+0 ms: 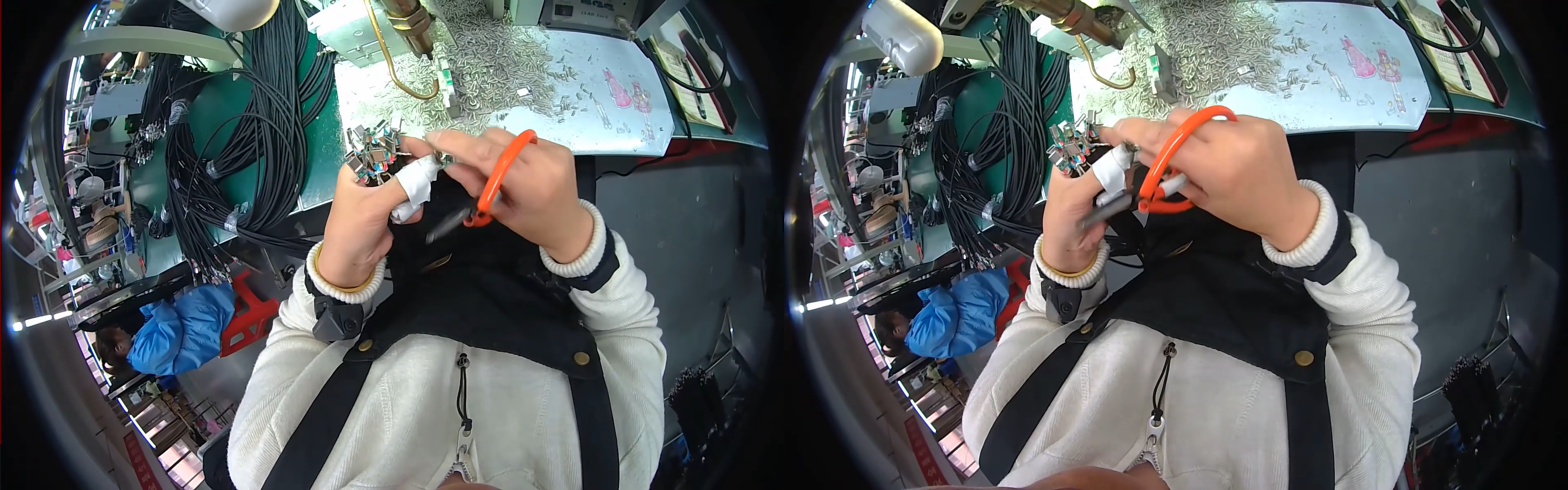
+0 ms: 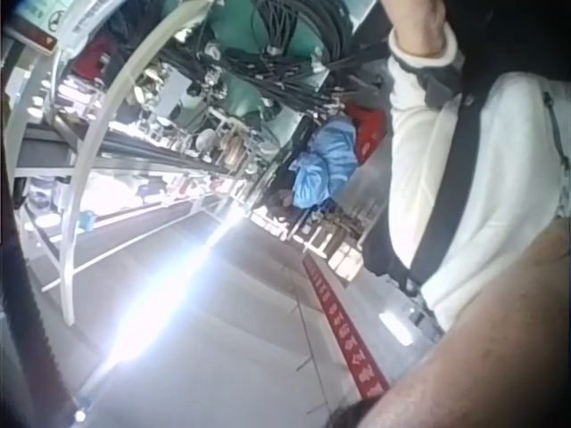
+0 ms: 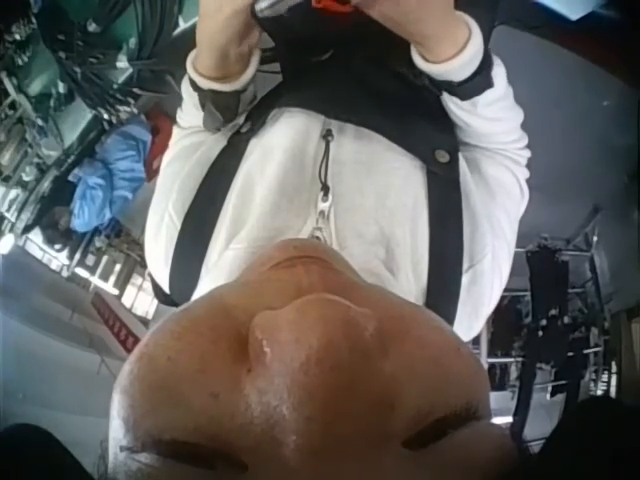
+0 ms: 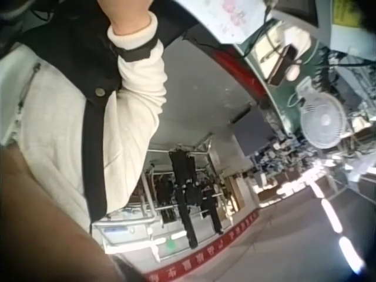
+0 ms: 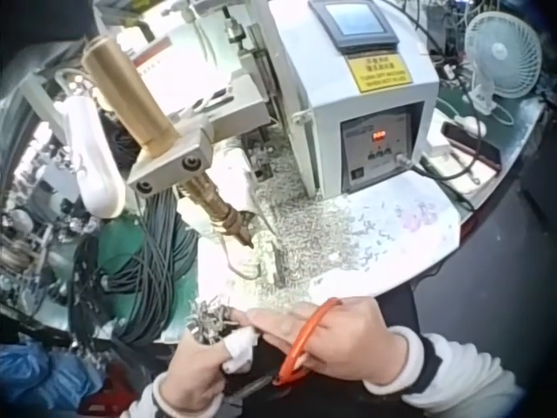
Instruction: The person trims the ends of a wire with shears, picks up a bundle of cables, and wraps tape around it. They then pick the shears back up and trim the ends of the wires within the bundle one at a time.
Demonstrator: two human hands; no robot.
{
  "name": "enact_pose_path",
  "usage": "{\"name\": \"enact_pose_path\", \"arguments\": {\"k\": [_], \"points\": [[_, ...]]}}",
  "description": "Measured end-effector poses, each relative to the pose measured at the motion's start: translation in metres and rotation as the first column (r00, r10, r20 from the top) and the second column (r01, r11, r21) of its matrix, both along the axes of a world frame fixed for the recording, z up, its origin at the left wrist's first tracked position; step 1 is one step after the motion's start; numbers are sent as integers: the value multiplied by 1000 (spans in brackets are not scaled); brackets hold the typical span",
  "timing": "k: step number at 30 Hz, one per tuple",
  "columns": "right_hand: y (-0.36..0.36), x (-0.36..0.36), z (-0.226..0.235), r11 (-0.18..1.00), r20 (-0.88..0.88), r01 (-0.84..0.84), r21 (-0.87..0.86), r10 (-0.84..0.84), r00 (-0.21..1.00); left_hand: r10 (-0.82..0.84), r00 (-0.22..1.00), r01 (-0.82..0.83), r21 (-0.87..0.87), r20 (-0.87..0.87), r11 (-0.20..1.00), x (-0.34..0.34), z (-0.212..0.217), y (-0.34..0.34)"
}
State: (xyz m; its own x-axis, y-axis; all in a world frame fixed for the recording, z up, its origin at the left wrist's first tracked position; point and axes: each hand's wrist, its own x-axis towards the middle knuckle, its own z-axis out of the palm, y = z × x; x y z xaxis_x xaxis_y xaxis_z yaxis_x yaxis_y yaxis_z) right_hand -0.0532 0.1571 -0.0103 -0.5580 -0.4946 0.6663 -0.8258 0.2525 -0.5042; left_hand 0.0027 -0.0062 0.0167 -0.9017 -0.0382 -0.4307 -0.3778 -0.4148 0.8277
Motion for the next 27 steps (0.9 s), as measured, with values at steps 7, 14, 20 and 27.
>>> {"name": "enact_pose_path", "arguments": {"k": [7,14,20,27], "points": [[-2,5,-1,995,-61,84,53,-80,995,-15,1000,15,-199,6,980,1,-3,4],[-9,14,-4,980,726,114,-163,41,686,-11,941,-186,-541,-339,820,1,-12,17],[-7,16,0,915,836,144,-377,269,479,-13,997,5,-104,-76,995,-3,-4,3],[6,23,1,985,599,-26,170,-82,797,32,985,-61,-165,-169,984,-2,-2,6]]}}
